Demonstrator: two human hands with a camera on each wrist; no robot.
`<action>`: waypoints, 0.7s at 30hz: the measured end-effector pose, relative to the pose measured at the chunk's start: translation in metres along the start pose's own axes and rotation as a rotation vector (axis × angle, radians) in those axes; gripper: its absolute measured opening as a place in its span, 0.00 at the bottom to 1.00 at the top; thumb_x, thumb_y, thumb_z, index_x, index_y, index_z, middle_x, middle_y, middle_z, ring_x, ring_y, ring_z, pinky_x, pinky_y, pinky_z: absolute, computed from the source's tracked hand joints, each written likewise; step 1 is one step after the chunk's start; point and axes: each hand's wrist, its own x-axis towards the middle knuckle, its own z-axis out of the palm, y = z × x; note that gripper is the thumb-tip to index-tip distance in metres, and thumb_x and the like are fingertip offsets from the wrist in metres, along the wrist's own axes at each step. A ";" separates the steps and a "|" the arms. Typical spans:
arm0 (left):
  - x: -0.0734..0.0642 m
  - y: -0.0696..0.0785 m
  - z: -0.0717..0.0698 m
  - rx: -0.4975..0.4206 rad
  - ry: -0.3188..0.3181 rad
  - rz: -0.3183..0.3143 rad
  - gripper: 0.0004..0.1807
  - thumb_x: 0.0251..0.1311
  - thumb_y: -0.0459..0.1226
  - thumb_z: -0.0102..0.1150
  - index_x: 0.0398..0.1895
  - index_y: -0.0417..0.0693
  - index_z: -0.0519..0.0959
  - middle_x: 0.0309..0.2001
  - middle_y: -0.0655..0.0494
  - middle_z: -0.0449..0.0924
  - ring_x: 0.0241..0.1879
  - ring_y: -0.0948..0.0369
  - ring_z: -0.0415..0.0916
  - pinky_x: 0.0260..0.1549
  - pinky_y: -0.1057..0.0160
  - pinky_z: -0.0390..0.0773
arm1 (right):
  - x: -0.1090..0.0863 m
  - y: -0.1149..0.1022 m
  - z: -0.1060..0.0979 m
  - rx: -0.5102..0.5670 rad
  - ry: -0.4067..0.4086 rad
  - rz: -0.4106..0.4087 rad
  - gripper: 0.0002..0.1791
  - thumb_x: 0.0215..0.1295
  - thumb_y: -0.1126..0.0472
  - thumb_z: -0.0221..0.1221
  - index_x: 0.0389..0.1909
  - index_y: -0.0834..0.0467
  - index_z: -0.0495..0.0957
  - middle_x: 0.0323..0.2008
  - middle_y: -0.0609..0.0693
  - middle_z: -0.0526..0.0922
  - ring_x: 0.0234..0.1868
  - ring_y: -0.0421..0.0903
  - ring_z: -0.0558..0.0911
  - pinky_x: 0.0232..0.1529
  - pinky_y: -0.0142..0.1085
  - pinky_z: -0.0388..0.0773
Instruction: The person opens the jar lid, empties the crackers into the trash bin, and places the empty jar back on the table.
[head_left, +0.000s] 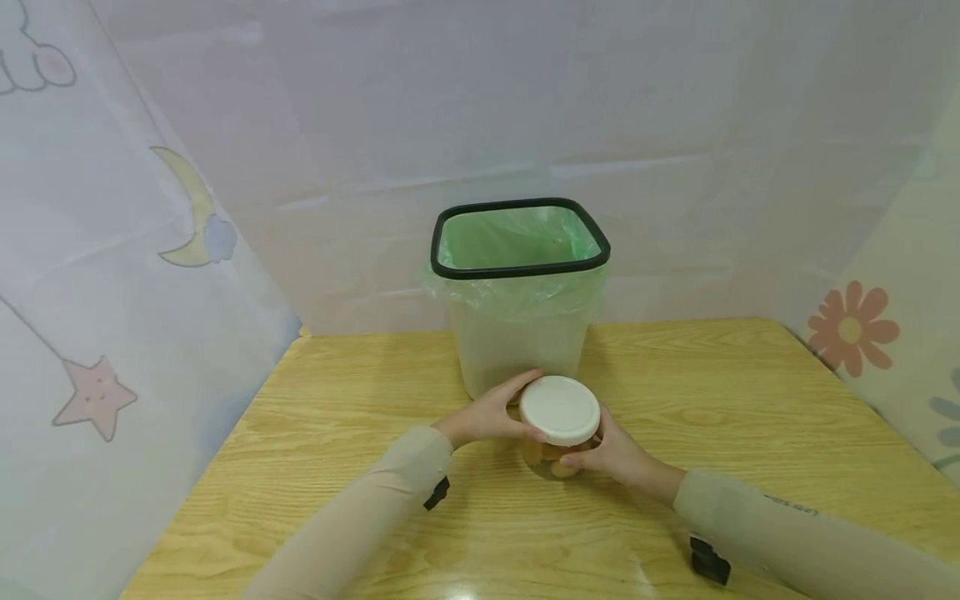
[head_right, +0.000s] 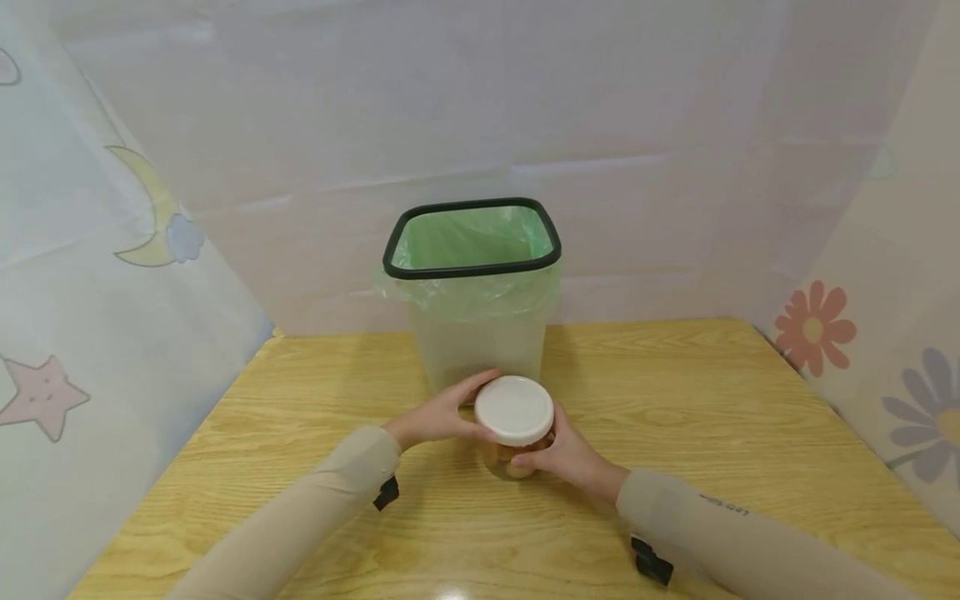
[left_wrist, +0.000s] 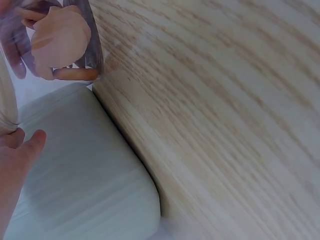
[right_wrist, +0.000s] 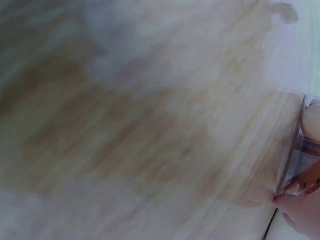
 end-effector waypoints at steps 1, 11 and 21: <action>0.000 0.000 0.000 -0.001 0.002 0.001 0.51 0.54 0.33 0.71 0.77 0.42 0.50 0.75 0.46 0.51 0.71 0.52 0.53 0.67 0.55 0.57 | 0.000 0.000 0.000 0.002 -0.002 0.000 0.62 0.53 0.63 0.72 0.73 0.67 0.33 0.71 0.70 0.47 0.70 0.69 0.49 0.65 0.64 0.51; -0.001 -0.002 0.002 -0.024 0.029 0.004 0.49 0.55 0.32 0.71 0.76 0.43 0.52 0.74 0.46 0.53 0.70 0.51 0.56 0.67 0.53 0.57 | 0.000 -0.001 0.001 0.014 0.013 0.028 0.61 0.54 0.64 0.72 0.73 0.67 0.34 0.71 0.69 0.47 0.71 0.68 0.49 0.66 0.61 0.54; -0.002 -0.005 0.006 -0.059 0.061 0.013 0.49 0.55 0.33 0.71 0.76 0.41 0.52 0.74 0.45 0.54 0.69 0.50 0.58 0.67 0.52 0.57 | 0.001 -0.001 0.000 -0.026 0.010 0.006 0.62 0.53 0.61 0.73 0.74 0.66 0.34 0.71 0.69 0.46 0.72 0.69 0.45 0.65 0.66 0.45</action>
